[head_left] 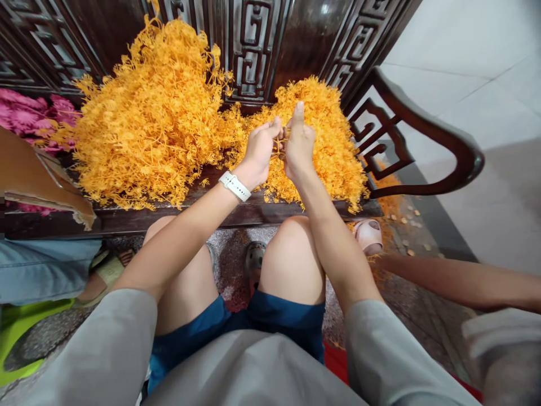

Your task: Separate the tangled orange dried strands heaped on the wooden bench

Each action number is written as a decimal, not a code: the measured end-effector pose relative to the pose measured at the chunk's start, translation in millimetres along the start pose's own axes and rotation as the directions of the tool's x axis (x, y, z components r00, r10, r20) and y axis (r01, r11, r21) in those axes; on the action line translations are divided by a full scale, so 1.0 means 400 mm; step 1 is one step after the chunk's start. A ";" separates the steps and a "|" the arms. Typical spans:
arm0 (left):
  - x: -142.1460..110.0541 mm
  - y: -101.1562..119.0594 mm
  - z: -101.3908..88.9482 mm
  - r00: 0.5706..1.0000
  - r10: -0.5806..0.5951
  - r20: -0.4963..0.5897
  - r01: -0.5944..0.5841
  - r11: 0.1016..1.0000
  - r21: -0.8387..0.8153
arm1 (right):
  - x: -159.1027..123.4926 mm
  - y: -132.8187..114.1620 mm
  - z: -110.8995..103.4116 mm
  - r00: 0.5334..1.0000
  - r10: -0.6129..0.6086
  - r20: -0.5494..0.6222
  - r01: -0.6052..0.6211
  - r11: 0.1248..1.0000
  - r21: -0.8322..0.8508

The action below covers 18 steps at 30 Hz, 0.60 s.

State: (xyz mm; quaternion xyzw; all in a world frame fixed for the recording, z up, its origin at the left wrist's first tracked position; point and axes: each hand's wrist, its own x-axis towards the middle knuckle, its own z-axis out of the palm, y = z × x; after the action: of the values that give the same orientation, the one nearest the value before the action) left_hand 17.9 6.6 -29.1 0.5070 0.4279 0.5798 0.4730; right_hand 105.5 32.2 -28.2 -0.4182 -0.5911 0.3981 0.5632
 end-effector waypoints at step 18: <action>-0.016 0.064 -0.020 0.986 -0.133 0.098 0.147 0.977 -0.151 | 0.006 -0.045 -0.039 0.973 0.139 0.182 -0.153 0.986 0.062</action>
State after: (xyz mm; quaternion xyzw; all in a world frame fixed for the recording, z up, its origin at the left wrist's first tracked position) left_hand 7.2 -4.8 -6.5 0.4613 0.3943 0.5543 0.5696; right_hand 120.4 28.6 -9.8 -0.4019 -0.5911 0.4960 0.4930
